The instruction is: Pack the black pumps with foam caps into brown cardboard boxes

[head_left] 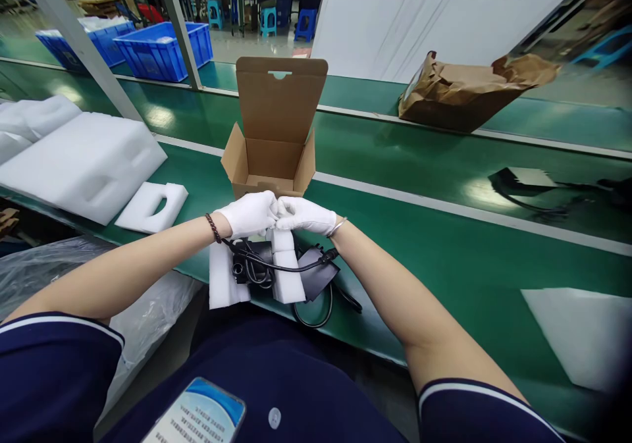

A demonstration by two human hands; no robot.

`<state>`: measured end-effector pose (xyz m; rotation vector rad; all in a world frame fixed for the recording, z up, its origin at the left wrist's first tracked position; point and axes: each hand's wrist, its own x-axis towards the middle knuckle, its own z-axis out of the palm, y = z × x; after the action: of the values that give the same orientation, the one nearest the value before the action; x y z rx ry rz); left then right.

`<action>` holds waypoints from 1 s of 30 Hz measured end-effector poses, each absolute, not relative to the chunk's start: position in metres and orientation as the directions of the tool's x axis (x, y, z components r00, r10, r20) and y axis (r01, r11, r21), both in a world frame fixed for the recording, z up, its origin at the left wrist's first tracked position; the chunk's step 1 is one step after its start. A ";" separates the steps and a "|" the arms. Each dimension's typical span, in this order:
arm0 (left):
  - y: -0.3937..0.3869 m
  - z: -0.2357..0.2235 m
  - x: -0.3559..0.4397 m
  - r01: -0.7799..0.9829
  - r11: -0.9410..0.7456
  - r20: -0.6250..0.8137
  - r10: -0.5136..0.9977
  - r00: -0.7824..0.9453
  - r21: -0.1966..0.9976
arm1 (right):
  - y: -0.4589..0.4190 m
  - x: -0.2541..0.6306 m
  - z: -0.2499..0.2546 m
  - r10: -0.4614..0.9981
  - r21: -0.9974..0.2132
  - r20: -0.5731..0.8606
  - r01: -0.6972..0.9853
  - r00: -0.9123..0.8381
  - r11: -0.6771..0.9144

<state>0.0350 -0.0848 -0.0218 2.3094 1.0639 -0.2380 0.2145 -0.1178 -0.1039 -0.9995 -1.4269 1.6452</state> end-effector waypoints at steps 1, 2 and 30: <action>-0.084 -0.025 0.034 0.734 -0.541 -0.389 0.624 0.678 0.411 | -0.118 0.215 -0.104 0.899 -0.990 -0.112 -0.030 -0.424 -0.137; -0.084 -0.028 0.033 0.718 -0.590 -0.383 0.607 0.696 0.370 | -0.119 0.216 -0.105 0.901 -0.988 -0.131 -0.022 -0.413 -0.153; -0.092 -0.043 0.020 0.542 -0.651 -0.225 0.509 0.831 0.531 | -0.128 0.220 -0.083 0.917 -0.812 -0.090 0.561 -0.390 0.159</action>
<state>0.0198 -0.0924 -0.0425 2.4092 0.7678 -0.0736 0.2202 -0.1279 -0.0832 -1.4020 -2.0164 1.1187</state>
